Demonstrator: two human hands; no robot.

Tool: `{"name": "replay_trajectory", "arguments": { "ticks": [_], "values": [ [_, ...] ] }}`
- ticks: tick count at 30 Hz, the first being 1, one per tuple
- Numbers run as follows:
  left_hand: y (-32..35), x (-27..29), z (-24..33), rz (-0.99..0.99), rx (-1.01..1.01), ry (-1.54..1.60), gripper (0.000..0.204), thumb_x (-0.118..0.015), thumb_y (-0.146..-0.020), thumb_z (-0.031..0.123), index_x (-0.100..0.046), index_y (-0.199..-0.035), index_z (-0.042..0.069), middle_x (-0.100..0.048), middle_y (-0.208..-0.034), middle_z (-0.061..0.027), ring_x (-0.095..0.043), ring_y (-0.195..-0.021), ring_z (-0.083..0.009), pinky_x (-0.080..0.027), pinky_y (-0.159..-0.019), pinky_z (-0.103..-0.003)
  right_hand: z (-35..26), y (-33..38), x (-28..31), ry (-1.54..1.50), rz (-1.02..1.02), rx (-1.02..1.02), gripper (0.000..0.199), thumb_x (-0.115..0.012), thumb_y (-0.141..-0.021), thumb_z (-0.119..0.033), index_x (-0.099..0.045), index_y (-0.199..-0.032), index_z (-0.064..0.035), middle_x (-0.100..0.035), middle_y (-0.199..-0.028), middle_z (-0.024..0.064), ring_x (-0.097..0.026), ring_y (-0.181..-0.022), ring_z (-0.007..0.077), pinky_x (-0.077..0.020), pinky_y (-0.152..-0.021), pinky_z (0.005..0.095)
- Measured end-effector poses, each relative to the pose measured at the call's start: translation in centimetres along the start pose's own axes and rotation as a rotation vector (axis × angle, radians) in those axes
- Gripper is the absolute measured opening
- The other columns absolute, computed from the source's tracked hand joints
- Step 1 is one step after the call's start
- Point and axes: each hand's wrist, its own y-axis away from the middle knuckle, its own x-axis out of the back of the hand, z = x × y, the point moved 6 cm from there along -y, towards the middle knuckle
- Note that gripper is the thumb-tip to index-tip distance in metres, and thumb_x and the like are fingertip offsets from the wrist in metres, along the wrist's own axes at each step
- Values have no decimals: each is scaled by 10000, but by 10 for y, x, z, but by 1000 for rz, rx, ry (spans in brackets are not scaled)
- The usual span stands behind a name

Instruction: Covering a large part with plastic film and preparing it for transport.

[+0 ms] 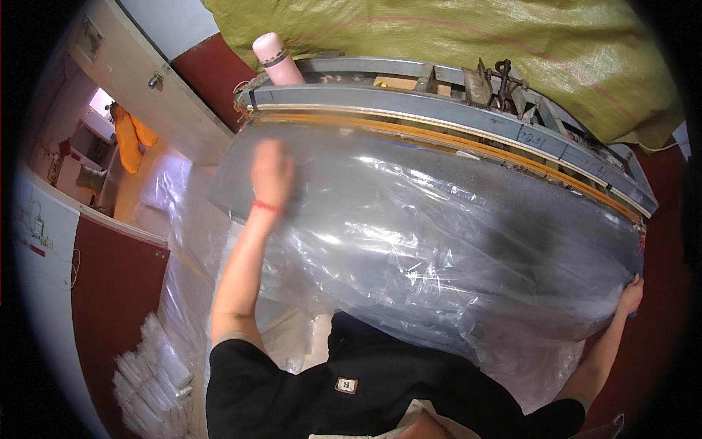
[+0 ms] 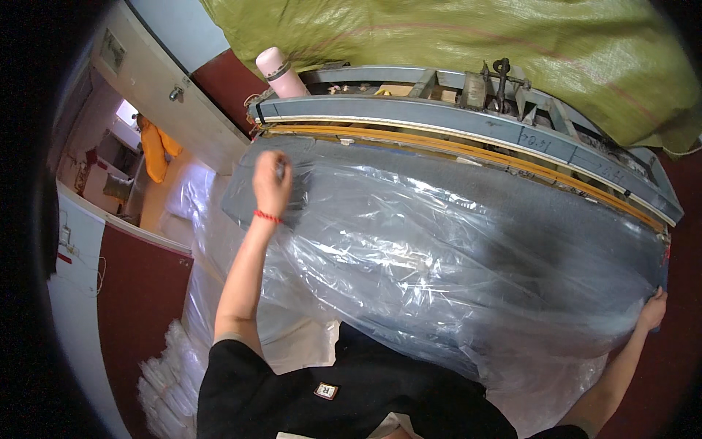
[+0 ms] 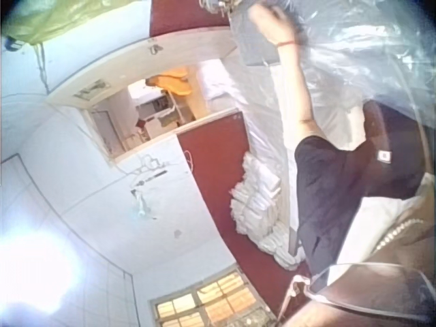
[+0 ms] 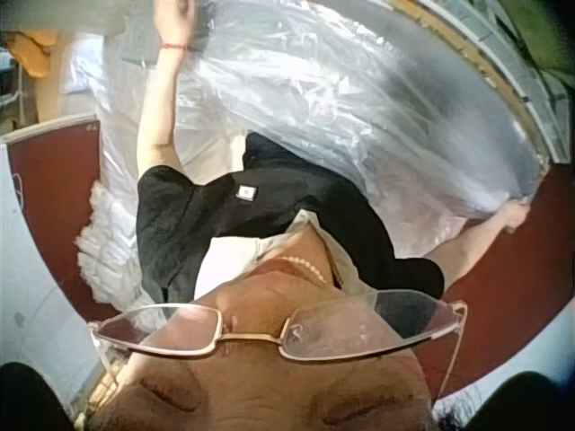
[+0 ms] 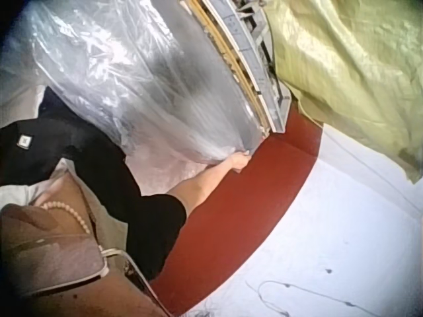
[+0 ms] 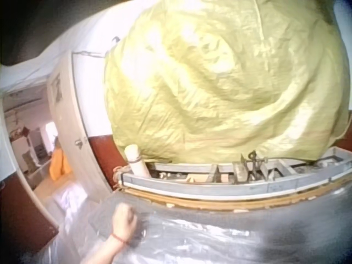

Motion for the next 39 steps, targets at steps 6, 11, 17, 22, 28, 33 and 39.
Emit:
{"name": "replay_trajectory", "arguments": {
  "ticks": [6,11,17,22,28,33,39],
  "values": [
    [48,-46,38,-602,-232,160,466,-502,-830,270,-406,-1217,26,-357,-1296,-151,-292,-1223,-323,-264,-982,-382,-4,-2,-4,-16,-19,3,423,-310,-886,-432,-514,-990,-77,-574,-933,187,-527,-853,403,-412,-660,481],
    [43,-41,32,-650,-228,80,490,-502,-827,322,-408,-1215,38,-349,-1310,-124,-288,-1232,-297,-254,-981,-404,8,-5,-10,-97,-55,-36,451,-301,-881,-452,-516,-1016,-80,-562,-971,188,-510,-891,406,-401,-694,476],
    [33,-49,21,-604,-203,114,365,-507,-822,307,-520,-1070,40,-455,-1224,-99,-369,-1178,-286,-282,-950,-405,18,-12,-15,-155,5,-24,468,-323,-878,-454,-535,-966,-46,-584,-927,176,-541,-833,374,-409,-671,440],
    [9,-67,23,-411,-131,62,178,-589,-755,217,-615,-820,53,-607,-868,-88,-554,-814,-257,-427,-707,-367,96,-49,-55,-846,-67,-122,446,-417,-863,-437,-570,-902,-20,-598,-873,100,-542,-798,221,-412,-690,344],
    [5,-61,39,-187,89,119,154,-671,-666,162,-595,-744,52,-569,-734,-75,-534,-756,-256,-433,-645,-348,76,-7,42,-1137,61,-206,464,-494,-836,-423,-557,-1033,-8,-564,-1022,85,-513,-934,177,-399,-814,298],
    [8,-72,33,-262,-13,145,141,-658,-678,152,-575,-725,48,-548,-740,-80,-513,-785,-261,-416,-647,-345,96,-9,40,-1125,103,-252,495,-502,-830,-427,-538,-1073,4,-563,-1025,103,-522,-928,186,-408,-820,308],
    [-7,-82,23,-84,164,437,132,-494,-817,155,-527,-812,27,-527,-738,-143,-531,-707,-303,-427,-678,-362,85,-47,0,-1394,66,-265,390,-532,-829,-335,-567,-1037,-7,-604,-931,84,-567,-827,175,-448,-744,292]
  ]
}}
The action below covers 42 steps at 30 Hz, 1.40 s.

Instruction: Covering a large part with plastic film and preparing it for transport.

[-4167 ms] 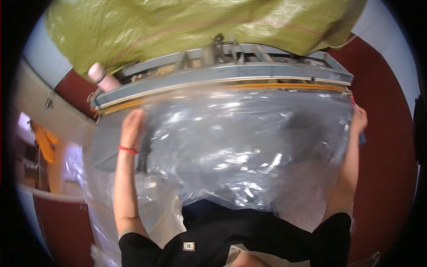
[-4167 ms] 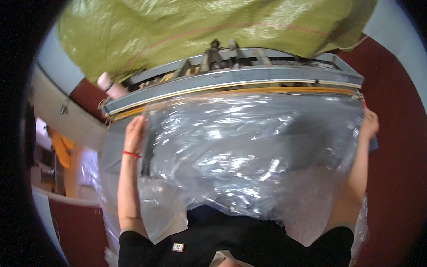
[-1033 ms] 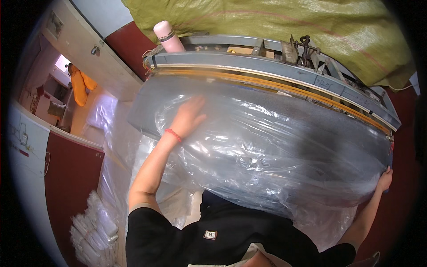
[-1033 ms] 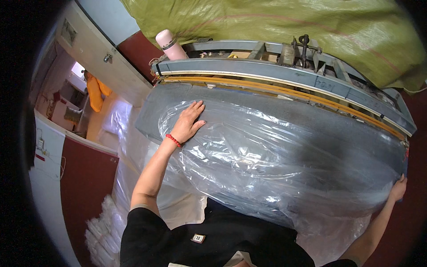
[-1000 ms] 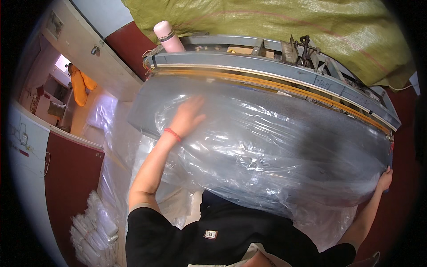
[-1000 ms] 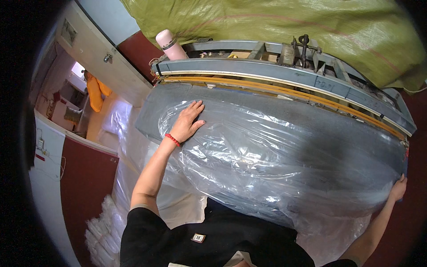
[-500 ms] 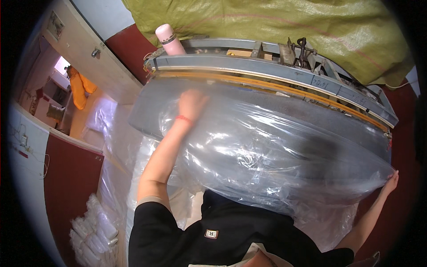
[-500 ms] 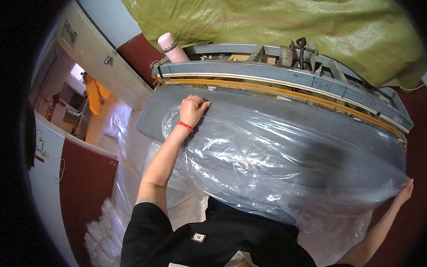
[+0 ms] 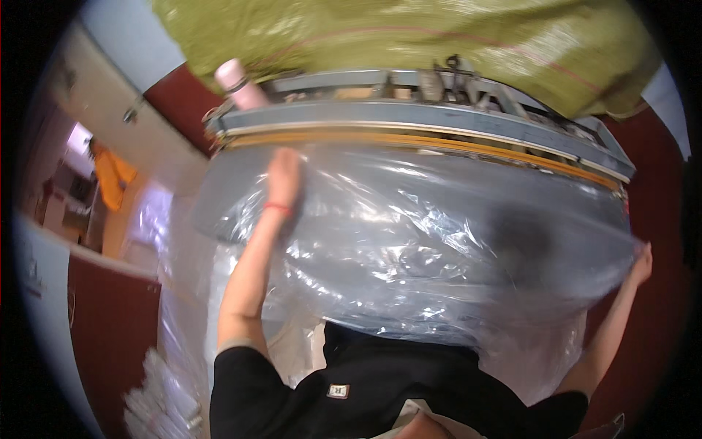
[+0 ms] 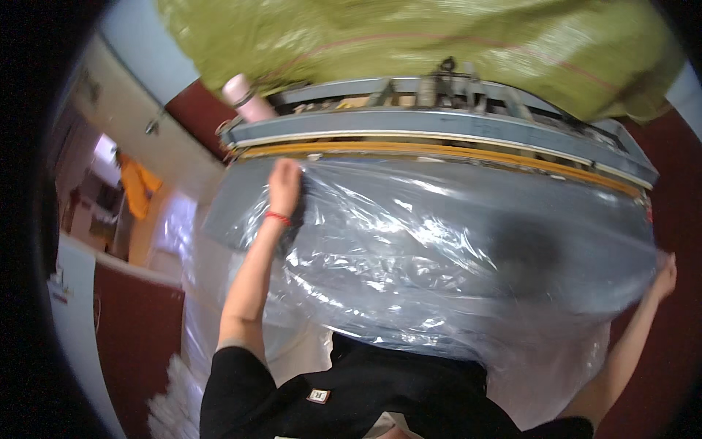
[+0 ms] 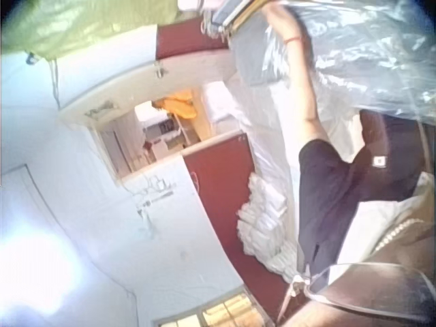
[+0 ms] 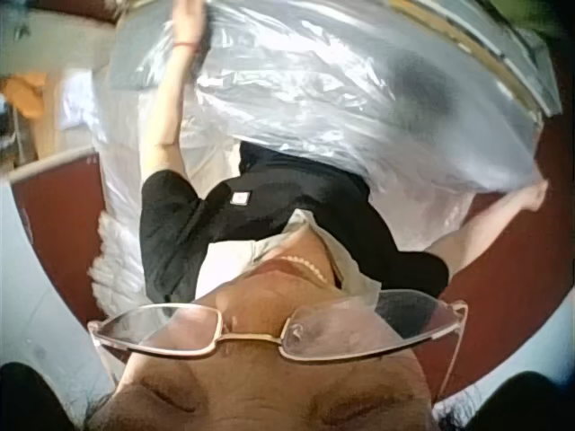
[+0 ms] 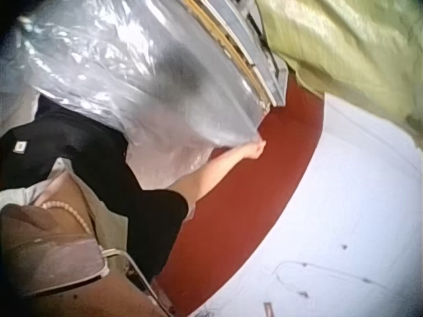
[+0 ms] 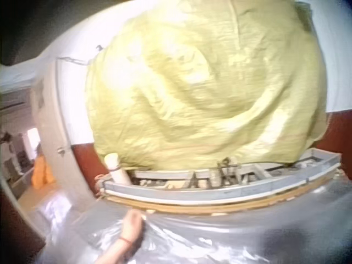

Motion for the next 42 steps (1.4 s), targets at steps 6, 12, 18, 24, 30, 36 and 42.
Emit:
{"name": "replay_trajectory", "arguments": {
  "ticks": [6,12,18,24,30,36,42],
  "values": [
    [-16,3,-81,259,427,369,149,-468,-833,185,-527,-810,50,-415,-589,19,-383,-497,-87,-338,-446,-247,-35,38,-159,957,-19,317,286,-474,-830,-267,-611,-938,-41,-612,-929,127,-561,-892,229,-412,-792,322],
    [-44,2,-156,299,368,229,215,-489,-860,201,-475,-720,39,-420,-628,33,-355,-563,-62,-324,-501,-213,16,45,-233,290,-2,337,219,-564,-807,-217,-566,-768,-1,-575,-684,50,-508,-631,123,-419,-623,271],
    [-52,-6,-148,338,380,368,202,-571,-814,178,-476,-684,56,-416,-612,49,-343,-554,-50,-306,-500,-197,9,51,-241,143,58,199,189,-630,-743,-172,-536,-766,-10,-553,-663,37,-509,-634,115,-423,-624,264],
    [-48,1,-158,329,559,476,144,-502,-829,169,-480,-739,59,-479,-637,-2,-442,-522,-80,-414,-447,-219,6,48,-230,315,246,228,176,-579,-754,-162,-511,-806,-8,-583,-750,117,-556,-708,236,-431,-673,323],
    [-47,-2,-130,417,575,609,225,-364,-835,155,-524,-803,1,-548,-733,-61,-514,-576,-148,-437,-477,-267,7,47,-219,405,368,254,190,-471,-803,-162,-480,-925,-17,-581,-836,203,-551,-820,359,-419,-729,407],
    [-39,6,-114,319,532,599,97,-442,-828,147,-477,-835,57,-506,-699,-6,-470,-561,-97,-396,-475,-222,6,52,-227,423,337,234,207,-483,-818,-188,-481,-930,-15,-586,-808,197,-561,-787,344,-428,-708,391],
    [-30,30,-35,114,337,670,200,-557,-816,120,-453,-986,94,-485,-714,35,-403,-556,-23,-305,-451,-155,-5,63,-225,12,86,257,211,-582,-793,-144,-486,-925,-10,-585,-740,85,-549,-668,128,-434,-613,247]
  ]
}}
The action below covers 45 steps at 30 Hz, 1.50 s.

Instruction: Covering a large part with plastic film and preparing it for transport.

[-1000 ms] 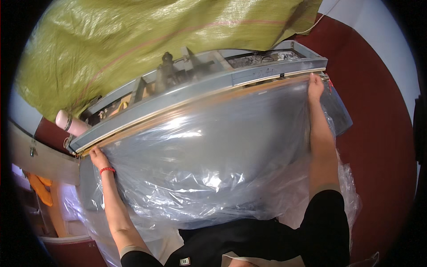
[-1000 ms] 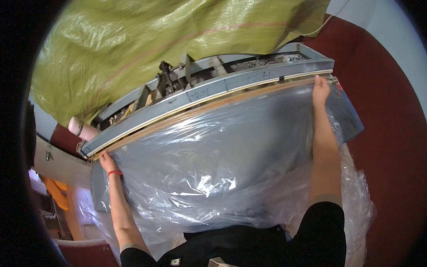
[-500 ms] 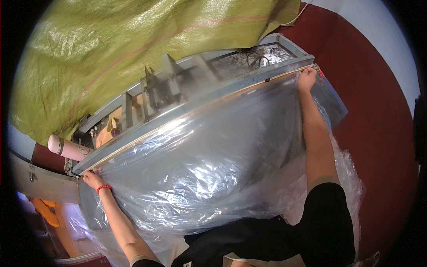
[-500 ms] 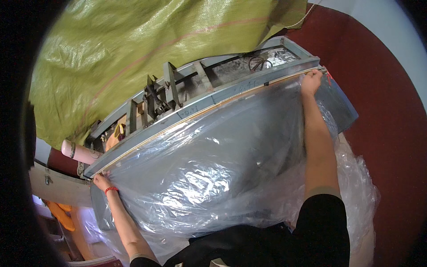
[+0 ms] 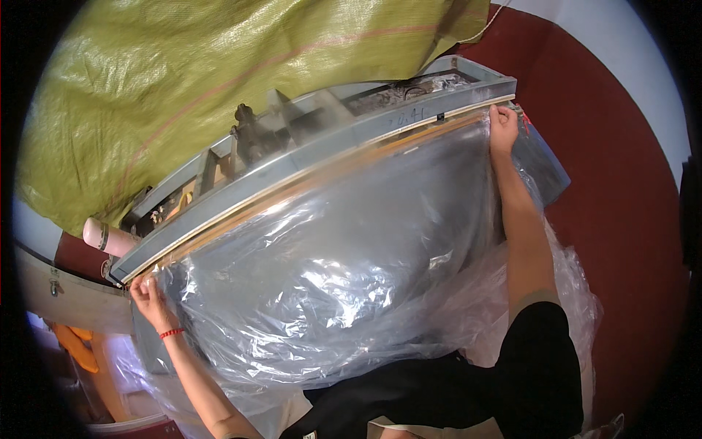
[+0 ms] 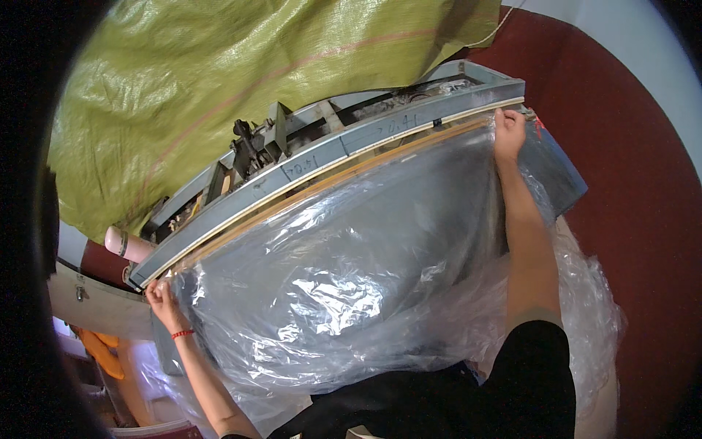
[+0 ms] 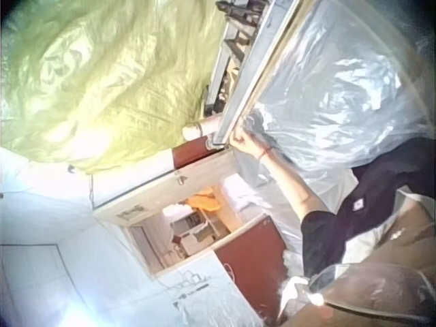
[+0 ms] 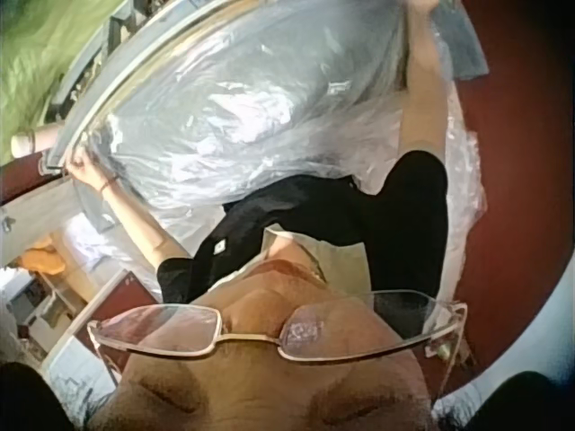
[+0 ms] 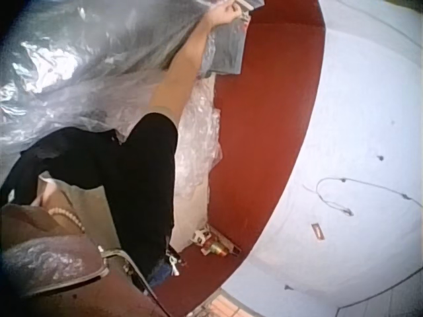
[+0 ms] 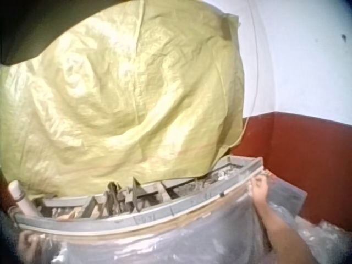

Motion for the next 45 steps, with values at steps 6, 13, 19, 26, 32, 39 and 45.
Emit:
{"name": "replay_trajectory", "arguments": {
  "ticks": [6,13,19,26,32,39,45],
  "values": [
    [10,34,21,87,-111,71,279,-555,-821,75,-449,-1073,25,-491,-866,-4,-483,-823,-64,-401,-749,-181,-16,4,15,-285,-114,37,236,-628,-738,-17,-482,-923,2,-558,-744,52,-531,-636,93,-438,-582,207],
    [-9,48,-40,79,85,72,161,-554,-829,115,-545,-968,32,-565,-830,-20,-508,-758,-74,-407,-709,-178,3,-5,14,-300,-117,-6,246,-622,-735,-2,-484,-938,0,-557,-798,65,-539,-670,103,-455,-605,221],
    [-34,38,-79,157,91,85,105,-551,-839,165,-548,-859,62,-550,-719,19,-421,-561,-25,-313,-490,-154,17,-9,-4,-216,-118,41,258,-646,-710,-12,-503,-925,-15,-561,-793,44,-524,-697,87,-431,-638,203],
    [-51,41,-98,176,88,-4,87,-567,-825,141,-524,-773,85,-498,-627,38,-356,-492,-17,-265,-444,-155,12,-3,-18,-125,-76,49,265,-656,-698,-7,-501,-913,-15,-561,-774,30,-512,-681,74,-421,-629,194],
    [-50,35,-94,184,41,-37,139,-568,-815,141,-479,-718,97,-492,-607,26,-375,-488,-18,-277,-431,-161,24,-7,-15,-138,-40,15,267,-652,-695,3,-485,-902,-15,-557,-768,29,-503,-667,73,-424,-627,196],
    [-46,40,-88,170,156,-63,125,-484,-834,147,-460,-725,90,-504,-624,10,-404,-484,-35,-269,-390,-165,6,-4,-2,260,203,110,138,-560,-784,-108,-500,-866,-15,-571,-755,93,-538,-691,158,-435,-655,284],
    [-45,35,-84,185,143,63,99,-471,-834,159,-450,-780,79,-506,-660,-5,-416,-497,-49,-294,-407,-166,-12,0,0,349,57,-21,189,-562,-793,-158,-585,-739,23,-602,-702,78,-549,-647,167,-430,-638,303]
  ]
}}
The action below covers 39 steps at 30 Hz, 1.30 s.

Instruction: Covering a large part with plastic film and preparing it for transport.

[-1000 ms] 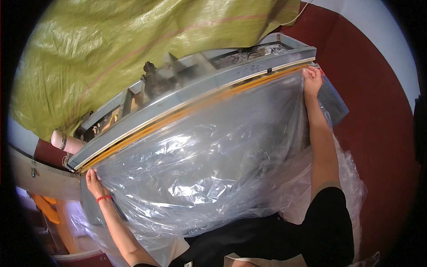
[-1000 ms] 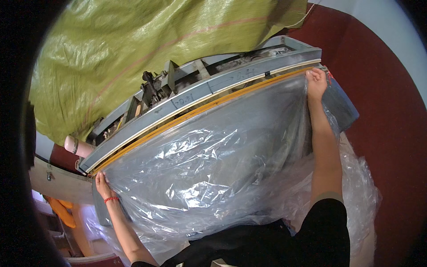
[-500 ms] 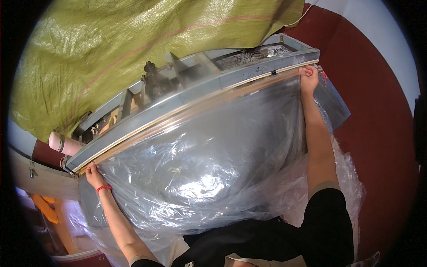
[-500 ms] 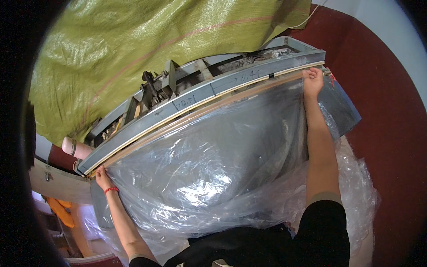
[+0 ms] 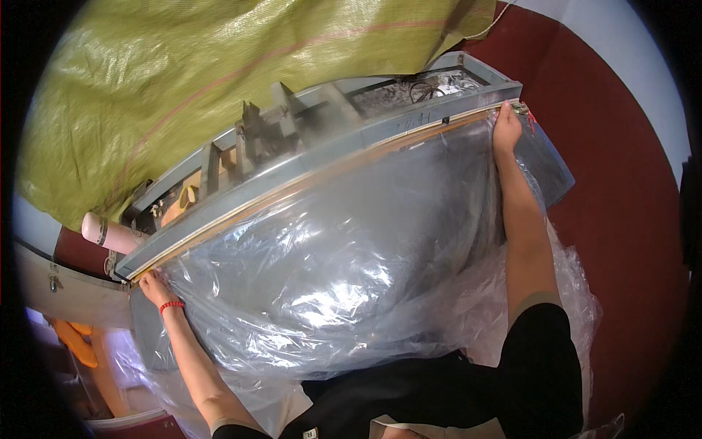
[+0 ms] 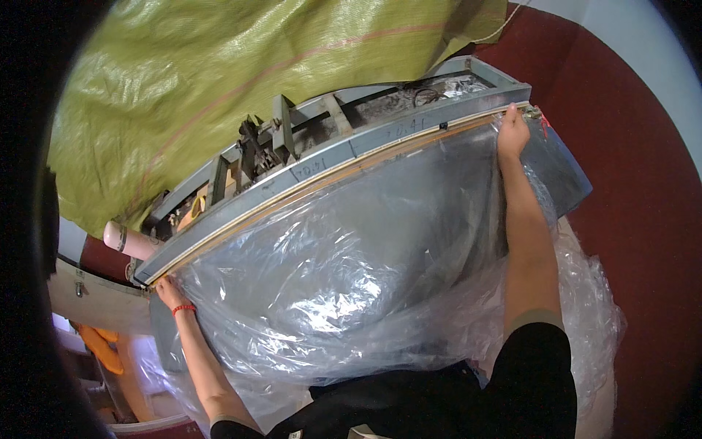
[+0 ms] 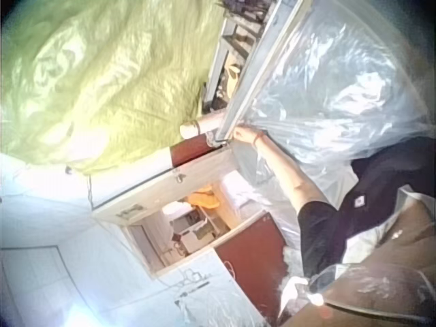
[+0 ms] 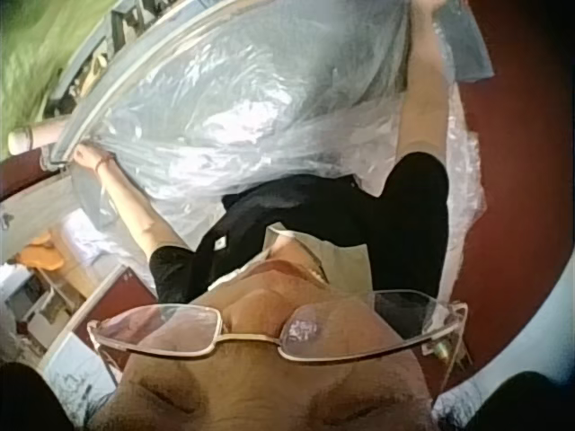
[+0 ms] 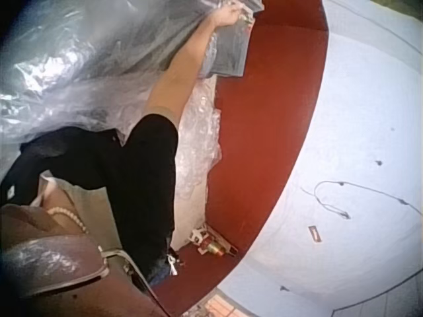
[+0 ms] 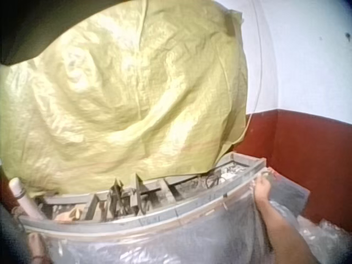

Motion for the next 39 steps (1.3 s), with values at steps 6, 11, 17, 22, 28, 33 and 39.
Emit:
{"name": "replay_trajectory", "arguments": {
  "ticks": [6,11,17,22,28,33,39],
  "values": [
    [15,-1,12,-47,-68,-65,49,-492,-827,111,-457,-838,79,-500,-662,-5,-411,-502,-57,-312,-427,-174,-63,16,43,-176,-175,225,167,-631,-750,-149,-636,-770,16,-623,-689,54,-545,-647,97,-425,-625,238],
    [63,-13,65,-227,-156,-79,38,-482,-809,51,-484,-832,81,-406,-609,52,-363,-507,-29,-295,-438,-169,-76,7,107,-112,39,171,167,-618,-757,-139,-647,-840,4,-649,-801,58,-567,-727,90,-439,-692,236],
    [117,-28,129,-274,-157,-32,49,-497,-819,74,-494,-868,82,-431,-655,41,-394,-562,-39,-351,-499,-190,-148,33,127,292,170,687,243,-504,-824,-152,-580,-1001,-4,-565,-1040,153,-515,-987,281,-391,-852,360],
    [128,0,143,-290,-126,92,66,-514,-809,80,-499,-872,93,-527,-734,12,-485,-646,-47,-411,-560,-188,-321,224,34,-307,-712,758,283,-574,-775,-99,-543,-1046,-23,-534,-1067,117,-484,-1018,242,-358,-896,325],
    [134,15,156,-198,-150,69,55,-504,-812,56,-481,-854,84,-513,-664,4,-429,-518,-48,-311,-452,-172,-407,427,9,-541,-1149,983,338,-664,-700,-143,-556,-991,-11,-570,-977,111,-538,-919,207,-421,-796,317],
    [121,47,145,-241,-317,-318,317,-562,-792,142,-486,-1073,18,-519,-1076,-94,-479,-1007,-185,-379,-859,-289,-352,441,-48,-755,-1515,128,125,-590,-796,-144,-589,-781,-20,-558,-642,1,-473,-609,53,-393,-536,210],
    [196,101,79,-440,-491,-1326,528,-573,-763,175,-382,-1234,34,-331,-1309,-171,-248,-1242,-340,-209,-989,-477,-217,289,-23,-310,-1082,268,147,-648,-741,-150,-604,-732,-10,-586,-668,7,-506,-646,65,-415,-612,219]
  ]
}}
